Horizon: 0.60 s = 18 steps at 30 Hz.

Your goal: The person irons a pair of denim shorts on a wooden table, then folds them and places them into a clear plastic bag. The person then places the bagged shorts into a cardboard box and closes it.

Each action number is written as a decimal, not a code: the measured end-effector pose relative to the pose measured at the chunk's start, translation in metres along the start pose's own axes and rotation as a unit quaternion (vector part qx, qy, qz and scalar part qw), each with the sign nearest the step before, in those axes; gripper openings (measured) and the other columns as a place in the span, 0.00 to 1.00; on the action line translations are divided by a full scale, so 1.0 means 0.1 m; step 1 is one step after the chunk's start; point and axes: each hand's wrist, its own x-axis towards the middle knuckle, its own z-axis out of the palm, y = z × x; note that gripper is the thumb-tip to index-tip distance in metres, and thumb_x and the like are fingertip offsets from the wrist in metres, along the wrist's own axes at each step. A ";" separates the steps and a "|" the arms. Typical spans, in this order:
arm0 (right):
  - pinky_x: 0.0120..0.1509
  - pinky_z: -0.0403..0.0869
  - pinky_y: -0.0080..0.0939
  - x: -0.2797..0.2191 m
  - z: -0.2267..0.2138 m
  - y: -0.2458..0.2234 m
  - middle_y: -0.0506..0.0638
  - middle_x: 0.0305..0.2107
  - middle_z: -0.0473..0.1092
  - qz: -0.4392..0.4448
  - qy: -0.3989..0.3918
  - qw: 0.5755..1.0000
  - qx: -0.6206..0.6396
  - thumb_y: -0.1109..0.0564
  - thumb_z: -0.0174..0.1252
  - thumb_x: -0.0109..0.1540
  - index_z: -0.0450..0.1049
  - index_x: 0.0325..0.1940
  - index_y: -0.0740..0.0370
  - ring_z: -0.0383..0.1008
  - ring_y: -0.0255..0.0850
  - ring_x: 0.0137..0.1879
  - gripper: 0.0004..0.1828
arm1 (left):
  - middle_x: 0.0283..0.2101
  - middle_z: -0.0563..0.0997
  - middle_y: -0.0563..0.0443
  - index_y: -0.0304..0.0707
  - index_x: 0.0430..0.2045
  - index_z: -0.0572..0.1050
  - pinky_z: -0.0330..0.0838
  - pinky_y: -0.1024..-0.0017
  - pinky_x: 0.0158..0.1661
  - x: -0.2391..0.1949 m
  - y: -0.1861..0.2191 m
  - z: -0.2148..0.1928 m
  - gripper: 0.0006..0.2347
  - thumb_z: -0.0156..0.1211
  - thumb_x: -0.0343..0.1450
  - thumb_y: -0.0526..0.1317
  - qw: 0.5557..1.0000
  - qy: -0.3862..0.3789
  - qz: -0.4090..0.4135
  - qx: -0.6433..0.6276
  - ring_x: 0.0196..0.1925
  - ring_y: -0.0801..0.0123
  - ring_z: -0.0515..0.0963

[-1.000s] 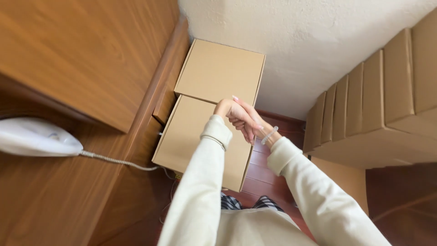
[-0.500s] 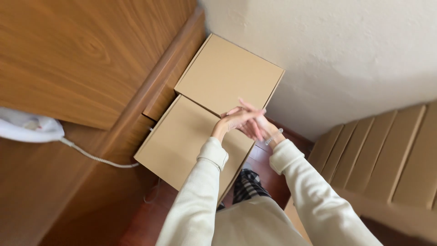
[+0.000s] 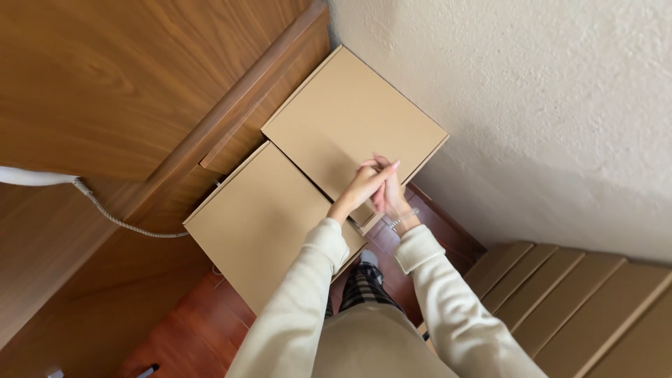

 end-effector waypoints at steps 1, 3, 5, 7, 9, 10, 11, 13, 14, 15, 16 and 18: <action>0.28 0.72 0.35 0.04 -0.10 -0.02 0.61 0.23 0.67 0.003 -0.005 1.000 0.001 0.44 0.39 0.61 0.68 0.32 0.67 0.69 0.43 0.23 0.23 | 0.17 0.75 0.42 0.34 0.09 0.71 0.71 0.78 0.18 0.05 -0.06 0.00 0.26 0.44 0.64 0.61 1.000 0.005 -0.001 0.001 0.15 0.67 0.76; 0.42 0.68 0.38 0.11 -0.31 -0.06 0.52 0.33 0.69 -0.113 0.236 0.952 -0.157 0.53 0.51 0.56 0.72 0.37 0.59 0.66 0.40 0.40 0.10 | 0.22 0.77 0.42 0.33 0.15 0.74 0.72 0.76 0.19 0.14 -0.20 0.00 0.23 0.50 0.64 0.59 0.996 0.067 -0.003 -0.051 0.18 0.68 0.77; 0.50 0.65 0.41 0.35 -0.79 0.15 0.54 0.39 0.62 -0.126 0.311 0.918 -0.212 0.54 0.56 0.54 0.65 0.43 0.58 0.62 0.45 0.47 0.15 | 0.25 0.78 0.42 0.35 0.17 0.74 0.72 0.76 0.19 0.18 -0.28 -0.13 0.20 0.50 0.65 0.56 0.992 0.109 -0.002 -0.059 0.19 0.67 0.77; 0.59 0.61 0.44 0.52 -1.11 0.31 0.55 0.44 0.55 -0.139 0.381 0.874 -0.265 0.54 0.60 0.51 0.59 0.48 0.56 0.59 0.50 0.55 0.25 | 0.27 0.78 0.42 0.36 0.19 0.74 0.72 0.76 0.19 0.21 -0.34 -0.26 0.17 0.51 0.66 0.52 0.986 0.151 -0.002 -0.067 0.19 0.67 0.77; 0.62 0.58 0.47 0.61 -1.28 0.42 0.56 0.46 0.50 -0.044 0.364 0.898 -0.245 0.48 0.64 0.50 0.49 0.54 0.56 0.53 0.50 0.57 0.38 | 0.27 0.78 0.45 0.38 0.19 0.73 0.72 0.76 0.20 0.22 -0.39 -0.38 0.15 0.49 0.66 0.51 0.975 0.209 0.000 -0.074 0.21 0.67 0.78; 0.62 0.58 0.47 0.61 -1.24 0.41 0.56 0.46 0.50 -0.041 0.360 0.899 -0.246 0.48 0.64 0.50 0.49 0.54 0.56 0.53 0.50 0.57 0.38 | 0.27 0.78 0.45 0.38 0.19 0.73 0.72 0.76 0.20 0.18 -0.38 -0.43 0.15 0.49 0.66 0.51 0.974 0.213 -0.002 -0.074 0.21 0.67 0.78; 0.62 0.58 0.50 0.62 -1.21 0.40 0.57 0.47 0.52 -0.003 0.323 0.928 -0.185 0.46 0.64 0.50 0.47 0.56 0.58 0.55 0.50 0.57 0.40 | 0.28 0.79 0.46 0.38 0.19 0.73 0.72 0.77 0.21 0.14 -0.37 -0.47 0.15 0.48 0.67 0.50 0.968 0.237 -0.003 -0.076 0.22 0.68 0.78; 0.61 0.58 0.53 0.49 -1.00 0.23 0.57 0.48 0.54 0.038 0.281 0.951 -0.124 0.44 0.64 0.51 0.46 0.58 0.60 0.58 0.50 0.57 0.43 | 0.28 0.79 0.47 0.38 0.19 0.73 0.72 0.78 0.22 0.05 -0.34 -0.55 0.15 0.47 0.67 0.49 0.961 0.266 -0.005 -0.077 0.22 0.70 0.77; 0.62 0.57 0.56 0.37 -0.82 0.08 0.59 0.50 0.54 0.047 0.290 0.951 -0.098 0.43 0.66 0.48 0.48 0.56 0.62 0.56 0.52 0.59 0.45 | 0.29 0.79 0.46 0.37 0.20 0.73 0.72 0.78 0.22 0.00 -0.33 -0.58 0.15 0.47 0.67 0.49 0.956 0.283 -0.011 -0.080 0.23 0.69 0.77; 0.62 0.56 0.58 0.24 -0.64 -0.06 0.61 0.51 0.53 0.057 0.299 0.950 -0.071 0.42 0.68 0.45 0.50 0.55 0.64 0.55 0.53 0.60 0.47 | 0.29 0.79 0.46 0.36 0.21 0.72 0.71 0.78 0.23 -0.05 -0.31 -0.63 0.15 0.46 0.68 0.49 0.950 0.300 -0.017 -0.082 0.23 0.69 0.77; 0.62 0.56 0.58 0.25 -0.59 -0.11 0.61 0.51 0.53 0.060 0.296 0.951 -0.071 0.42 0.68 0.45 0.50 0.55 0.64 0.55 0.53 0.60 0.47 | 0.29 0.79 0.46 0.36 0.21 0.72 0.71 0.78 0.23 -0.10 -0.31 -0.69 0.15 0.46 0.68 0.49 0.949 0.304 -0.019 -0.081 0.23 0.69 0.77; 0.62 0.57 0.56 0.24 -0.52 -0.21 0.64 0.51 0.55 0.065 0.312 0.946 -0.057 0.40 0.67 0.45 0.53 0.54 0.68 0.55 0.56 0.60 0.46 | 0.28 0.79 0.46 0.38 0.18 0.72 0.71 0.79 0.23 -0.18 -0.32 -0.77 0.14 0.46 0.67 0.49 0.941 0.328 -0.015 -0.085 0.23 0.70 0.77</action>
